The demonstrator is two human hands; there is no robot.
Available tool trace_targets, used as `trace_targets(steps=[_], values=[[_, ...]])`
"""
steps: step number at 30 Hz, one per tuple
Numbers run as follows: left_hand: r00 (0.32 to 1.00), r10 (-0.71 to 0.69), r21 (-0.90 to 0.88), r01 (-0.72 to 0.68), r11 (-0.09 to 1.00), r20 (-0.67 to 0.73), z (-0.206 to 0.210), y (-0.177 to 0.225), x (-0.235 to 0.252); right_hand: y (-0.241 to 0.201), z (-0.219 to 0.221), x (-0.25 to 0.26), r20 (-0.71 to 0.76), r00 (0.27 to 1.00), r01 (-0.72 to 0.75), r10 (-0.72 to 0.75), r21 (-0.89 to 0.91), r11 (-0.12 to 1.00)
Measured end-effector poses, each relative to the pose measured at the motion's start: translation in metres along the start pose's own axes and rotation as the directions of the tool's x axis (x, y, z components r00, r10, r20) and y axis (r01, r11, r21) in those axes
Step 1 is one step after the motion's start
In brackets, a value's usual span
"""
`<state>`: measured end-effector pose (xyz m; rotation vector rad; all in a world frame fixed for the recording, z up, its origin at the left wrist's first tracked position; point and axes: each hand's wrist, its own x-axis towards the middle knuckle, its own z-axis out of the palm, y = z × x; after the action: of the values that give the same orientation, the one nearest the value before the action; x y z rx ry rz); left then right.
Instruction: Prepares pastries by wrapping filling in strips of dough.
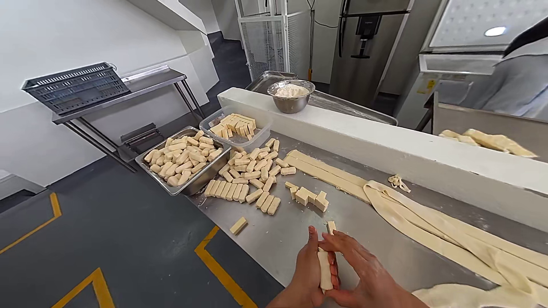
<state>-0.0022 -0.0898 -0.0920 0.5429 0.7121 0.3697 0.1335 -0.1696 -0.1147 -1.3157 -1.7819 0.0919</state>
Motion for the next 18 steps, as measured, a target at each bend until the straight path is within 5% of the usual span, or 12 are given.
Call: trace_targets(steps=[5, 8, 11, 18], values=[[0.998, 0.002, 0.055, -0.005, 0.998, 0.059, -0.008, -0.006, -0.001, 0.006, 0.011, -0.005, -0.024, 0.983, 0.179, -0.182, -0.089, 0.98], [0.973, -0.015, -0.045, 0.026, 0.999, 0.23, -0.013, -0.008, -0.002, 0.004, 0.007, -0.003, 0.098, 0.985, 0.14, -0.145, 0.051, 0.989], [0.924, -0.113, -0.068, 0.147, 0.987, 0.366, -0.015, -0.007, -0.003, 0.005, 0.011, -0.01, 0.068, 0.988, 0.132, -0.139, 0.099, 0.986], [0.965, -0.108, -0.108, 0.137, 0.985, 0.24, -0.021, -0.013, 0.005, -0.02, 0.016, -0.01, 0.152, 0.964, -0.253, 0.216, 0.295, 0.921]])
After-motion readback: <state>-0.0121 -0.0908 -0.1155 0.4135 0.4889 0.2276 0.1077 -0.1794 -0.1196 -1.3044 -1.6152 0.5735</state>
